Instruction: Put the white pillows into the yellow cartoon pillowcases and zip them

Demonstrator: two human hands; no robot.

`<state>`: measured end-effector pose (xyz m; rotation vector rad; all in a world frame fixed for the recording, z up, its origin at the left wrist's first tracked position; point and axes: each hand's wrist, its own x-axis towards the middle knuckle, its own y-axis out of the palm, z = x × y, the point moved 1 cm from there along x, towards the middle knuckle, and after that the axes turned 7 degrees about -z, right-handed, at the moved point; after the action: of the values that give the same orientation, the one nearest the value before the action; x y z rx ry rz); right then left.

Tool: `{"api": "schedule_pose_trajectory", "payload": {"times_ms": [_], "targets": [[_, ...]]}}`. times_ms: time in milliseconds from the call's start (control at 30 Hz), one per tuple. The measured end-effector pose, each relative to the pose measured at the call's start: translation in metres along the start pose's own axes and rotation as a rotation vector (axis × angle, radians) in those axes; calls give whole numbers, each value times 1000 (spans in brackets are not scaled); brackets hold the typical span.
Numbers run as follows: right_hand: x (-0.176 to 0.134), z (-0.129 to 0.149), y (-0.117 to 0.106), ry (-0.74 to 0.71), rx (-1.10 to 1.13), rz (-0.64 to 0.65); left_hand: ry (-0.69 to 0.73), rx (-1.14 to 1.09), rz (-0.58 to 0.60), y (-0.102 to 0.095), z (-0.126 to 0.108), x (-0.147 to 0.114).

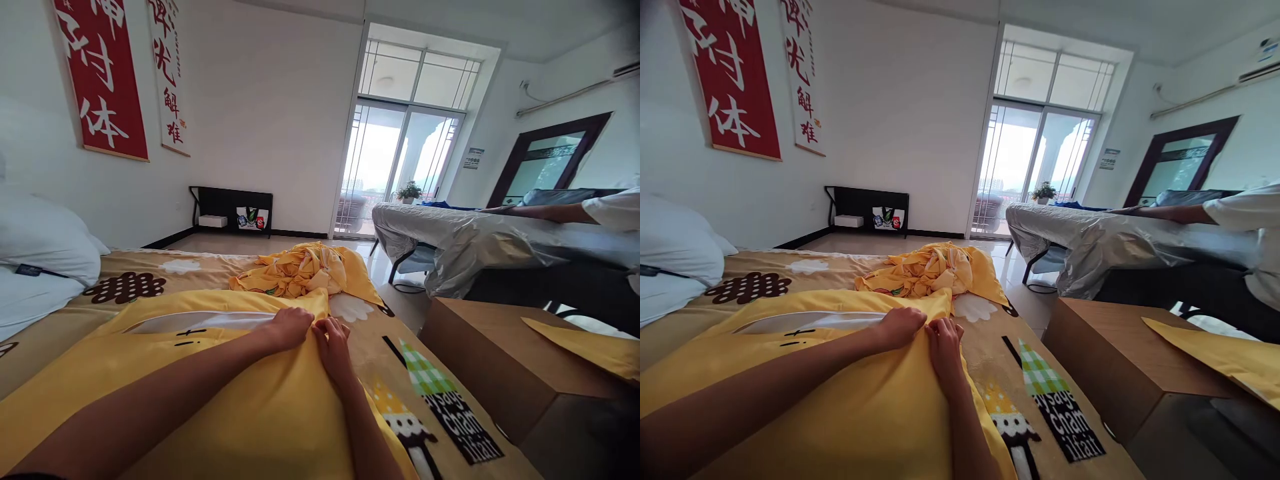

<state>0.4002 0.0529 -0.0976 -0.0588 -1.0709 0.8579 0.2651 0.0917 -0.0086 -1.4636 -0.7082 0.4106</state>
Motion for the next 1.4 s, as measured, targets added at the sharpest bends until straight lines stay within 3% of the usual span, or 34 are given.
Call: {"api": "schedule_pose_trajectory", "payload": {"times_ms": [200, 367, 700, 1100, 1233, 1400], "targets": [[-1, 0, 0, -59, -41, -12, 89, -77, 141, -3, 18, 20], [-2, 1, 3, -107, -30, 15, 128, -44, 62, 5, 26, 3], [-5, 3, 6, -161, -47, 35, 324, 139, -31, -6, 7, -10], [0, -4, -2, -123, -12, 51, 21, -132, -47, -9, 35, -4], [2, -14, -6, -34, 32, 79, -54, -211, -69, -24, 63, -17], [3, -17, -5, -23, 39, 114, -124, -251, -77, -49, 109, -53]]}}
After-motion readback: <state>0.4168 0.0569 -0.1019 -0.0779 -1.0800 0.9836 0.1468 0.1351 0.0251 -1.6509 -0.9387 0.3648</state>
